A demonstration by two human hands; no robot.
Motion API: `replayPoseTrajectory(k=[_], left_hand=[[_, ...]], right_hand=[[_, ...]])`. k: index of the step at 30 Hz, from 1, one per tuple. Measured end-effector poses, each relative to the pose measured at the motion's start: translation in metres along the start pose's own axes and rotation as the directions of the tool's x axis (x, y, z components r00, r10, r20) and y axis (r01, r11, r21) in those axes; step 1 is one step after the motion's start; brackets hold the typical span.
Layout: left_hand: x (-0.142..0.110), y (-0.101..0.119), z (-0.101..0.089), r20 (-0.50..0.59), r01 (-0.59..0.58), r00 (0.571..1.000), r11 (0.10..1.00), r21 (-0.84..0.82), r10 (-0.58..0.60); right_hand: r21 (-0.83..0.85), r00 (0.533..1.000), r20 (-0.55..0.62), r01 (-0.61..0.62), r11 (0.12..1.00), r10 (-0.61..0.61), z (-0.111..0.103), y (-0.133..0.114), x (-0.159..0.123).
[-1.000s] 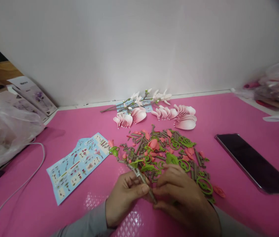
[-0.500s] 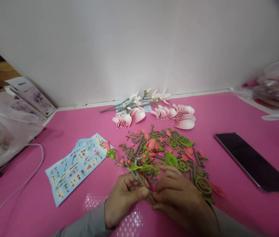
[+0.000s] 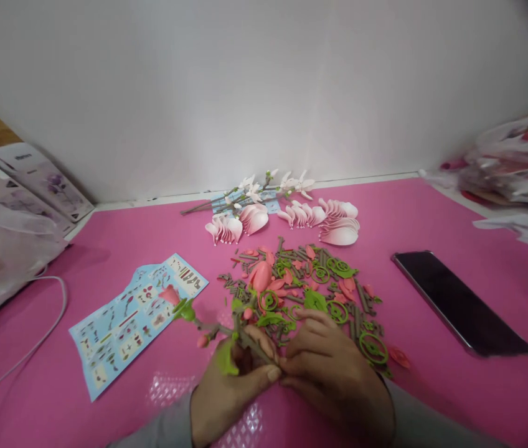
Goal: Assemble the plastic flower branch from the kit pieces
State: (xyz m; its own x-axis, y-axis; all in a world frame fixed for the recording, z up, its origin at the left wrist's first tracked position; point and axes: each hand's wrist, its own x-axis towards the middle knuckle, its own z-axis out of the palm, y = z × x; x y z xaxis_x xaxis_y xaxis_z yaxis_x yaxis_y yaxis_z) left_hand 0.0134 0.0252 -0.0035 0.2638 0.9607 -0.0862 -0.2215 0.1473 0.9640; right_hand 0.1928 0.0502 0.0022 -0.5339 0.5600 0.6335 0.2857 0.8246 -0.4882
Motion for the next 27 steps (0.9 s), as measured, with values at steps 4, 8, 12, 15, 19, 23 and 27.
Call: replayPoseTrajectory(k=[4,8,12,15,19,23,27], left_hand=[[-0.003,0.001,0.001,-0.020,-0.007,1.000,0.999,0.035,0.007],[-0.001,0.006,-0.002,-0.070,-0.051,0.996,0.997,0.052,0.054],[0.006,0.006,-0.010,-0.223,-0.124,0.967,0.992,0.018,0.124],[0.010,0.002,-0.017,-0.294,-0.162,0.944,0.987,-0.011,0.152],[0.011,0.000,-0.019,-0.290,-0.151,0.949,0.986,-0.065,0.126],[0.011,0.002,-0.016,-0.283,-0.155,0.952,0.981,-0.114,0.118],[0.011,0.002,-0.014,-0.275,-0.148,0.956,0.977,-0.154,0.101]], right_hand=[[-0.030,0.999,0.031,-0.020,0.999,0.021,-0.002,-0.003,0.002],[-0.044,0.998,0.058,-0.035,0.998,0.038,-0.006,-0.004,0.003],[-0.078,0.991,0.113,-0.063,0.995,0.072,-0.006,-0.003,0.000],[-0.143,0.980,0.139,-0.122,0.982,0.142,-0.007,0.002,-0.001],[-0.316,0.951,0.103,-0.246,0.916,0.291,-0.012,0.014,-0.002],[-0.434,0.951,0.109,-0.216,0.875,0.289,-0.013,0.026,-0.005],[-0.446,0.941,0.140,-0.218,0.868,0.308,-0.013,0.028,-0.004]])
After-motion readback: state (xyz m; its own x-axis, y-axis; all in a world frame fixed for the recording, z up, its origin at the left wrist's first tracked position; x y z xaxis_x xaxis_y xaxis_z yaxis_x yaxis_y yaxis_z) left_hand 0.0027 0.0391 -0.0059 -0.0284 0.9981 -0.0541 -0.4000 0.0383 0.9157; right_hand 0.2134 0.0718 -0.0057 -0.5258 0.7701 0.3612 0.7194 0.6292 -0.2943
